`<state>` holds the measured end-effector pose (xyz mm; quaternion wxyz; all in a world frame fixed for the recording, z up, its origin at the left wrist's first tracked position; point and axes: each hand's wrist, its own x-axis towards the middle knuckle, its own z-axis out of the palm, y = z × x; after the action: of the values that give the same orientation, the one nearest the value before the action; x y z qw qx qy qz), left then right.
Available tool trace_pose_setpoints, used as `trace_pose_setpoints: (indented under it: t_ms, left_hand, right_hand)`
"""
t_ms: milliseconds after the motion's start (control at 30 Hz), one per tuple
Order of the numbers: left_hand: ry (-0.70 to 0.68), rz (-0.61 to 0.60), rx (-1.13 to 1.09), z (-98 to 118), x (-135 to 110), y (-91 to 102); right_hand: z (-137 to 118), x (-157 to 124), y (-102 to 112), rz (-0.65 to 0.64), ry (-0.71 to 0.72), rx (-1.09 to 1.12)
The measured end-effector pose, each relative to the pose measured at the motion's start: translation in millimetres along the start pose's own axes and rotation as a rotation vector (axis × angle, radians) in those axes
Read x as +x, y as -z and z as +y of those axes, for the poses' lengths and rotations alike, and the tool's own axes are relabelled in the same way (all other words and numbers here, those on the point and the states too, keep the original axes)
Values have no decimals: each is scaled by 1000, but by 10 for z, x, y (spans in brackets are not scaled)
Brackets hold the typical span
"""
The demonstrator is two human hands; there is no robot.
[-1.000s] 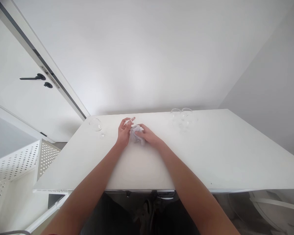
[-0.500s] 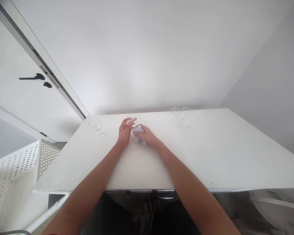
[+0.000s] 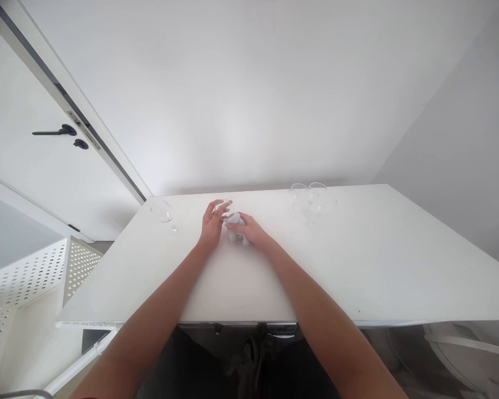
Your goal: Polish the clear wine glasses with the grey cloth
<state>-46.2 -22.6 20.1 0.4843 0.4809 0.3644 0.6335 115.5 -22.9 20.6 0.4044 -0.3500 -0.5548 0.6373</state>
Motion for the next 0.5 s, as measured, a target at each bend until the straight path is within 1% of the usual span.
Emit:
trace_pose_setpoints:
  t_ms: [133,167,200,233,333,367,400,433,500]
  left_hand:
    - [9,-60,-54,-5,3,13]
    - [14,-66,-62,-6,4,16]
    - [15,-64,-62,-8,5,19]
    - [14,-58,-53,-10,6,22]
    - [-3,-23,-16,-17,11,37]
    - [-7,-13,-14,-18,14,41]
    - [-7,-9,-21,-20,16,45]
    - [-3,-11,-36,-20,18,48]
    - [12,-29,-77,-20,20,50]
  right_hand:
    - [-33,-33,21,-159,-157,132]
    - [-35,-37,21,-180,-168,133]
    - [-31,-36,15,-165,-146,98]
    - [-21,-30,6,-119,-95,27]
    - [16,-6,-33,75,99,-248]
    - [21,-2,-41,108,130,-294]
    - [19,-2,-45,109,134,-296]
    - [11,-7,-43,81,114,-256]
    - [-16,-23,-28,-28,26,-123]
